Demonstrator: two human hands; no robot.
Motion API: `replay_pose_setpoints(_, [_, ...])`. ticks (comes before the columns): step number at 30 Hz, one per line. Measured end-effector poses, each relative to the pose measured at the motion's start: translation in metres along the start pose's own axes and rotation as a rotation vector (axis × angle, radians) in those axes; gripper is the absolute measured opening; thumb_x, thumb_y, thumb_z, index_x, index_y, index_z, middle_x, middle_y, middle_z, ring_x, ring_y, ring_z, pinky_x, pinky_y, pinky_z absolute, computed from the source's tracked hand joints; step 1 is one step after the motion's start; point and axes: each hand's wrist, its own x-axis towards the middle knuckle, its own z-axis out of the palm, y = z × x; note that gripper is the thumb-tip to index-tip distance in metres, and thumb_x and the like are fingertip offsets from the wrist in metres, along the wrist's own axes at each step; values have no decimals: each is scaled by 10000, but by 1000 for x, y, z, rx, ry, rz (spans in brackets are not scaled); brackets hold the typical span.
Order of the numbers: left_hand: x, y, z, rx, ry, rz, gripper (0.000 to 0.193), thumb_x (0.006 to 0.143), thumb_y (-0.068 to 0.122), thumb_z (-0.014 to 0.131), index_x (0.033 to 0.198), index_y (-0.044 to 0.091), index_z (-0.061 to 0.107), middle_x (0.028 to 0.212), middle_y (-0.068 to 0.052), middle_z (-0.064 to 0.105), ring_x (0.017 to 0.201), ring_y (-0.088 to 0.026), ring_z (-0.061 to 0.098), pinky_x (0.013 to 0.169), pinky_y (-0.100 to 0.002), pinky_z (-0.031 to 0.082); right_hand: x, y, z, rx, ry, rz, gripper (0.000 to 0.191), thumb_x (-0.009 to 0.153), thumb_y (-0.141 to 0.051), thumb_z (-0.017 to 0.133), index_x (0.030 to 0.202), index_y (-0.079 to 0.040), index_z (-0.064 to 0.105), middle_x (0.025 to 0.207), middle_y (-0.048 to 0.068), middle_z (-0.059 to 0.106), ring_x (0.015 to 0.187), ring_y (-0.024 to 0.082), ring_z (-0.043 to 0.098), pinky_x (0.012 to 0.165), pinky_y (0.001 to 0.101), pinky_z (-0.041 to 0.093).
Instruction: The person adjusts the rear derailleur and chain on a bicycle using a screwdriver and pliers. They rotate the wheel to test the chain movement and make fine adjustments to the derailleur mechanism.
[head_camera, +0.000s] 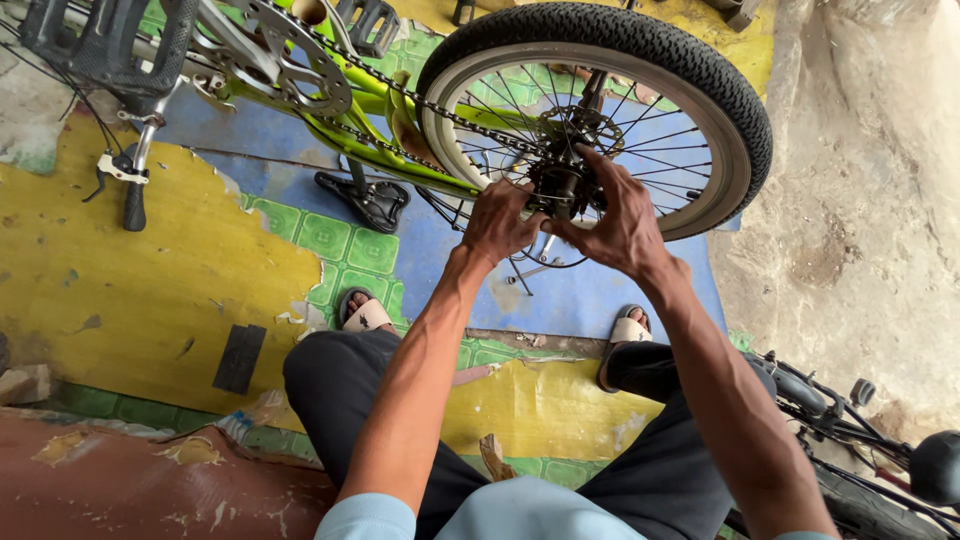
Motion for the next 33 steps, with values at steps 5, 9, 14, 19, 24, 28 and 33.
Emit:
replay_pose_setpoints(5, [-1,0,-4,27,-38,-51,324,758,199,835,991,32,684,792,-200,661,832,-391,633,810,-502,526,16,4,-2,91,-130,95,584,824,-297,894,1238,-18,592,1012,137,752,823,259,763,740,373,645])
replay_pose_setpoints(9, [-3,-2,-4,-5,-36,-52,388,752,211,843,1040,7,680,831,-205,679,856,-397,636,804,-501,523,17,6,-4,103,-238,349,497,806,-284,885,1150,-19,643,909,112,760,711,230,726,646,370,603])
replay_pose_setpoints(14, [-7,-5,-3,-25,-16,-82,397,781,203,838,1084,-4,684,834,-203,691,834,-376,649,808,-492,523,9,1,4,154,-123,119,500,871,-262,866,1212,11,623,993,127,734,811,191,736,717,334,618])
replay_pose_setpoints(19, [-11,-8,-4,2,-3,-55,355,765,199,813,1029,8,672,831,-184,703,843,-362,652,817,-485,528,5,-1,10,125,-157,225,494,862,-272,875,1187,5,626,979,132,736,820,205,731,724,337,616])
replay_pose_setpoints(24, [-13,-13,-4,2,-100,-141,235,852,174,755,1028,36,682,751,-156,681,766,-311,637,772,-464,519,8,-2,19,73,-107,93,556,855,-298,902,1229,8,627,1061,163,739,912,225,745,803,340,631])
replay_pose_setpoints(28, [-14,-19,-5,-22,-48,-60,300,806,191,784,1015,10,667,771,-168,666,771,-317,630,766,-466,518,8,2,22,84,-108,150,573,832,-300,904,1222,12,622,1018,154,741,868,218,745,775,342,623])
replay_pose_setpoints(33, [-13,-21,-4,-26,-106,-96,292,833,198,780,1017,2,668,789,-179,667,775,-317,634,779,-469,521,3,8,28,118,-81,143,559,859,-272,914,1230,27,621,1038,161,733,911,222,758,805,332,634])
